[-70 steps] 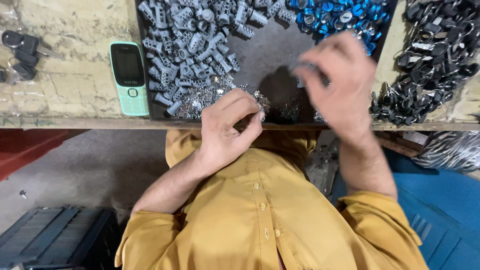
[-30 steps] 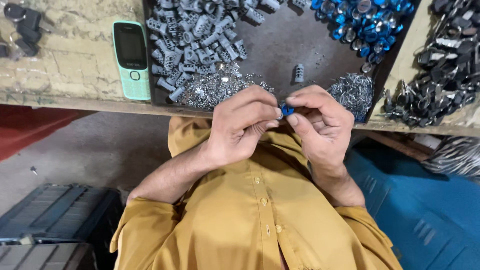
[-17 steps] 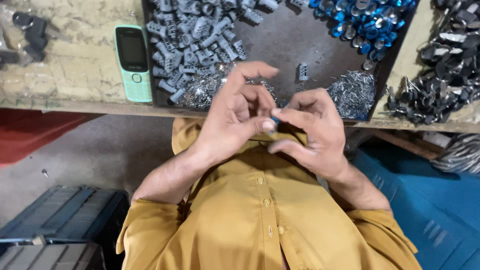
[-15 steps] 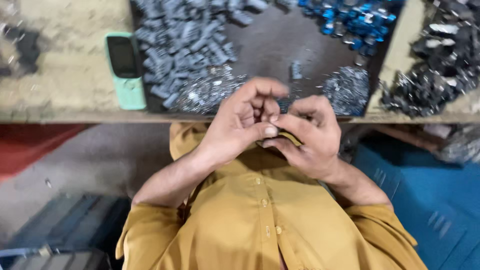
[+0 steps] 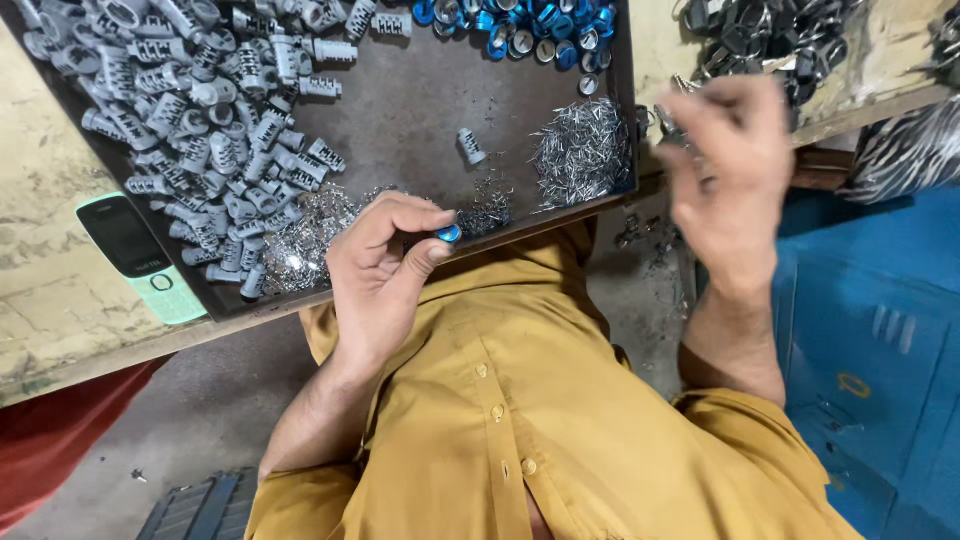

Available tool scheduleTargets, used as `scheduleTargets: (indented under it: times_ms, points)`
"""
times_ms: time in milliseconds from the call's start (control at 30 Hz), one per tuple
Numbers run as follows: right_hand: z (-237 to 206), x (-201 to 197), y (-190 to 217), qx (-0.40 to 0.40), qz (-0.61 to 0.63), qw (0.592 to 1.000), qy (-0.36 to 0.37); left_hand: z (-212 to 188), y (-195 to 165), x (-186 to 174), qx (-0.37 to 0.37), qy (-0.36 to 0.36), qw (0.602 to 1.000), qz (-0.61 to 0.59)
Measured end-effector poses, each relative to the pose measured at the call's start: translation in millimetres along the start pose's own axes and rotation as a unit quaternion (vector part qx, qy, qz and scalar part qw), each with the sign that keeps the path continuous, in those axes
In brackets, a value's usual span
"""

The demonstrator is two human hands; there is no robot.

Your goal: The person sits at a workbench assembling small padlock components by hand. They pick a lock body, fit a blue cap and internal spring parts onto it, press the pieces together, and place the finished assembly back on the tray, repeating this cycle.

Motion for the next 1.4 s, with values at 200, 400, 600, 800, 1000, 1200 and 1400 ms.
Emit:
scheduleTargets:
  times_ms: [200,400,600,800,1000,1200,1400]
  points:
    - [4.5,18.5,-32.3,0.112,0.087,0.989,0.053,0.2,2.1,3.2,0.021,-0.002,0.998,0.056]
    - [-5.1,21.6,-35.6,-0.006,0.01,0.999,0.046,-3.0,0.3,1.4,0.017,-0.01,0.999,0.036]
    - [5.2,21.2,-45.6,0.027,0.064,0.996,0.062,-3.3,0.7,3.7,0.021,-0.008,0.999,0.039]
    - [7.5,-29.7,-42.0,-0.056,0.19,0.978,-0.064,-6.6,-4.5,4.9,0.018,-0.019,1.0,0.007]
    - [8.8,-2.2,-29.7,0.012,0.799,0.593,0.1,-4.3,-8.1,16.7,0.004,-0.029,0.999,0.015]
    - [-18.2,60.7,34.4,0.123,0.685,0.7,0.161,-4.0,-14.3,21.5,0.017,-0.037,0.999,0.019]
    - [-21.9,51.6,58.3,0.081,0.489,0.859,0.128,-1.5,-25.8,17.4,0.13,-0.003,0.985,0.116]
Point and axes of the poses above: each hand's wrist, its own z-axis towards the middle knuckle, its own x-axis out of the palm, y = z × x, the point moved 5 cm from there along z, towards the middle knuckle, and after that the axes turned 11 degrees about x, right-handed, at the moved point
